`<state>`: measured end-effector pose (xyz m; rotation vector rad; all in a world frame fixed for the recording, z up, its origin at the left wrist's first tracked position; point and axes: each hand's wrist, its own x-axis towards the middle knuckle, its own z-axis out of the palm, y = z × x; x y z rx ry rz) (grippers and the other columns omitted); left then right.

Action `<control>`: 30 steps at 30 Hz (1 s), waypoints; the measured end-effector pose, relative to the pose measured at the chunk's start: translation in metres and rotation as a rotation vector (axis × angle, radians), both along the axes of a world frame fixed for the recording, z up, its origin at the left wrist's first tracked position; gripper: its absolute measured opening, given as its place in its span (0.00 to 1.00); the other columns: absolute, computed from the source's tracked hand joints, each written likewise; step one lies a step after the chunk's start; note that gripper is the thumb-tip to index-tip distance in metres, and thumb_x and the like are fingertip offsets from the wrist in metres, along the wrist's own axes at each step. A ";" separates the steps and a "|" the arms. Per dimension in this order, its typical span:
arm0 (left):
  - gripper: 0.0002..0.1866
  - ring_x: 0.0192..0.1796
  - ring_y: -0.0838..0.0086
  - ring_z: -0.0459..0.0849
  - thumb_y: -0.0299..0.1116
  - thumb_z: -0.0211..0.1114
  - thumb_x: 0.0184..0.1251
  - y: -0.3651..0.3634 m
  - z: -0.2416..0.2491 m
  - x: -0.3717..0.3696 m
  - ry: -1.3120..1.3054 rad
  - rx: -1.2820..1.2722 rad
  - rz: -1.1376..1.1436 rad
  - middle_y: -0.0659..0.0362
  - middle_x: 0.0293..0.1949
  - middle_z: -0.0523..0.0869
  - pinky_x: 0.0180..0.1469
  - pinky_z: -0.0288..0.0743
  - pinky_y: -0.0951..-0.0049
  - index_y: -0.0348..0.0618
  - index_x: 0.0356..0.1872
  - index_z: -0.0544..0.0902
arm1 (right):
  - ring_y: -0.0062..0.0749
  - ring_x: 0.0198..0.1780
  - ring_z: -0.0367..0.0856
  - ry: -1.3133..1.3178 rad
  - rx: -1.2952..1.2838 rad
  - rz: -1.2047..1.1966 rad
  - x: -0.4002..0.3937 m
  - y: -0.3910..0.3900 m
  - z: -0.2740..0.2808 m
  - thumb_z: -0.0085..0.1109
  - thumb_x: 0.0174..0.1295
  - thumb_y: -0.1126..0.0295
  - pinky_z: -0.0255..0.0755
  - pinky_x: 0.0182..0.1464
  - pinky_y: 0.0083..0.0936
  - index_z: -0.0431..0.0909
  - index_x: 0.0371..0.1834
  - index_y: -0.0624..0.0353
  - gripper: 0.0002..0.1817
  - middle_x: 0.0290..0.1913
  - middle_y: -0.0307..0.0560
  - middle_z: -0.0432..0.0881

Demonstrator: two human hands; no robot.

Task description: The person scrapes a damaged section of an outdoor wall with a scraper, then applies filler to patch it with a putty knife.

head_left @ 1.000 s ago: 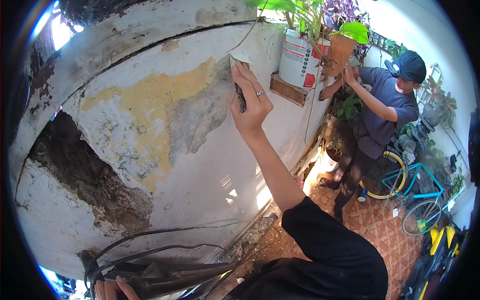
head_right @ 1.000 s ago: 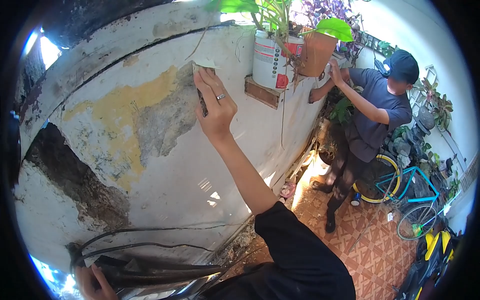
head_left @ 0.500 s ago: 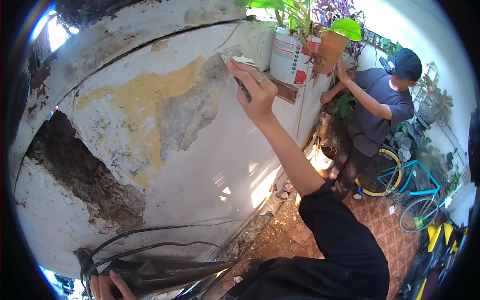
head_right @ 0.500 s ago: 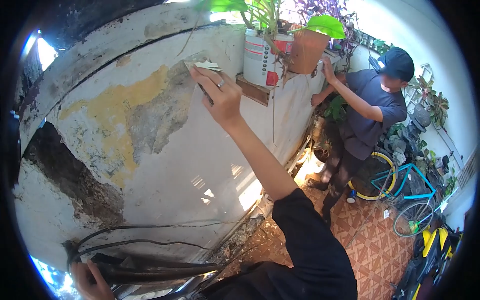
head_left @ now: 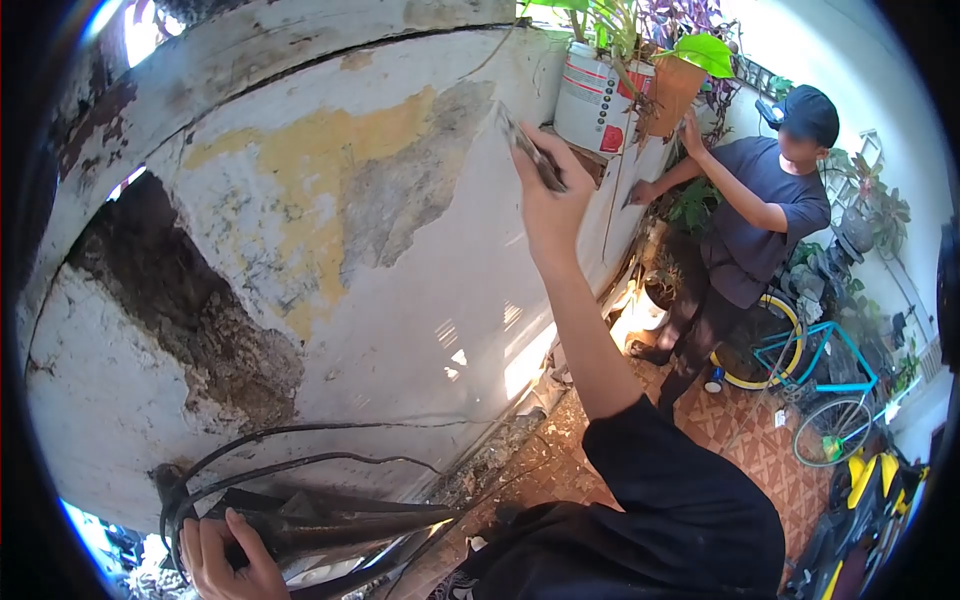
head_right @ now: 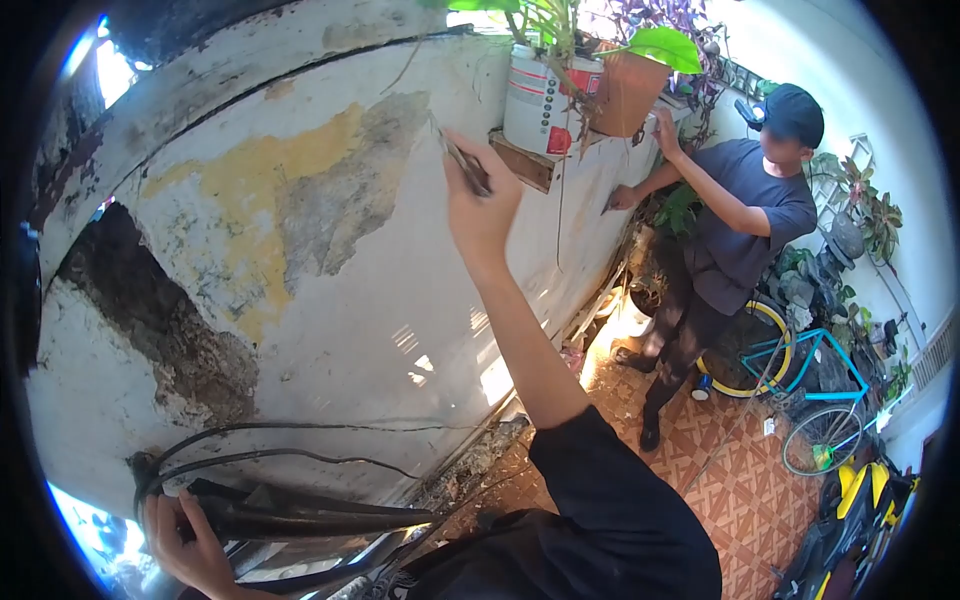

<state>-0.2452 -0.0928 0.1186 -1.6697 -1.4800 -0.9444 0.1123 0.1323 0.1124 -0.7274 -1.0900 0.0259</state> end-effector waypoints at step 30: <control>0.17 0.21 0.70 0.65 0.27 0.60 0.66 -0.003 -0.013 -0.007 -0.170 -0.151 0.067 0.57 0.18 0.66 0.27 0.57 0.66 0.35 0.18 0.67 | 0.22 0.49 0.78 0.300 -0.163 -0.045 -0.120 -0.049 -0.026 0.48 0.64 0.85 0.71 0.48 0.18 0.75 0.61 0.58 0.22 0.52 0.45 0.80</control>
